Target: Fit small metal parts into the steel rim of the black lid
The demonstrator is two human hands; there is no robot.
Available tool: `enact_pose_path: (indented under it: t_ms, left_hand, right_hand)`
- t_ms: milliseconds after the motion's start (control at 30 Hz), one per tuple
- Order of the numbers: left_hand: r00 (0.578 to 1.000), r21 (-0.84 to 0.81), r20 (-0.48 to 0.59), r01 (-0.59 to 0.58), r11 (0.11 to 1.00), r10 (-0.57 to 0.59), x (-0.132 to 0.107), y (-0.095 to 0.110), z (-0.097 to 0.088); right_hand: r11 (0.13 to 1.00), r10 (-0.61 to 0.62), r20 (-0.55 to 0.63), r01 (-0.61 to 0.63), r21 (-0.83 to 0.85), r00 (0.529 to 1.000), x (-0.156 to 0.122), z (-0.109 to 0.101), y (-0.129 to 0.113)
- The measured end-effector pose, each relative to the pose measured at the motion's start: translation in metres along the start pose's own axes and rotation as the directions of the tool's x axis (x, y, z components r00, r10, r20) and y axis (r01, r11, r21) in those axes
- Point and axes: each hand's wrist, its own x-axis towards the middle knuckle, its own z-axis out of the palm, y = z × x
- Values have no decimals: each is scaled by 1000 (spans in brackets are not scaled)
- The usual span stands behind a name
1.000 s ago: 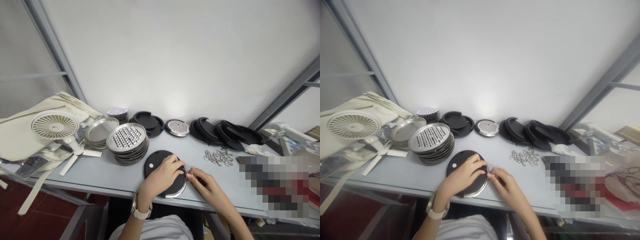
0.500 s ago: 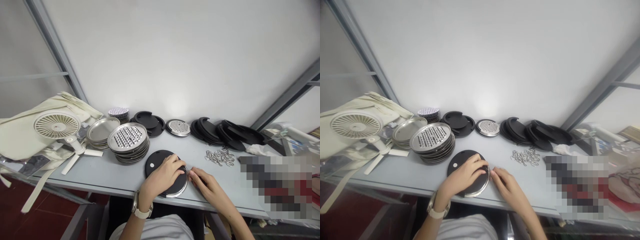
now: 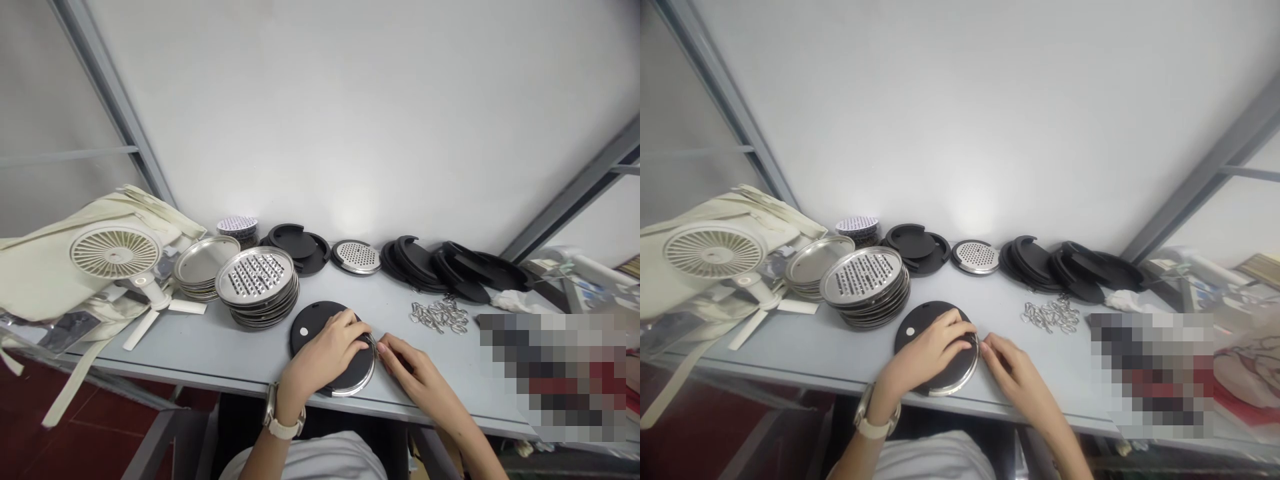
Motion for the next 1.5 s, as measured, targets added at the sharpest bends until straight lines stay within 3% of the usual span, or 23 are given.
enact_pose_path:
  t_ms: [1500]
  left_hand:
    - [1000, 34, 6, -12, 999, 12, 0, -1, 1]
  right_hand:
    - [993, -37, 36, 41, -113, 999, 1, 1, 2]
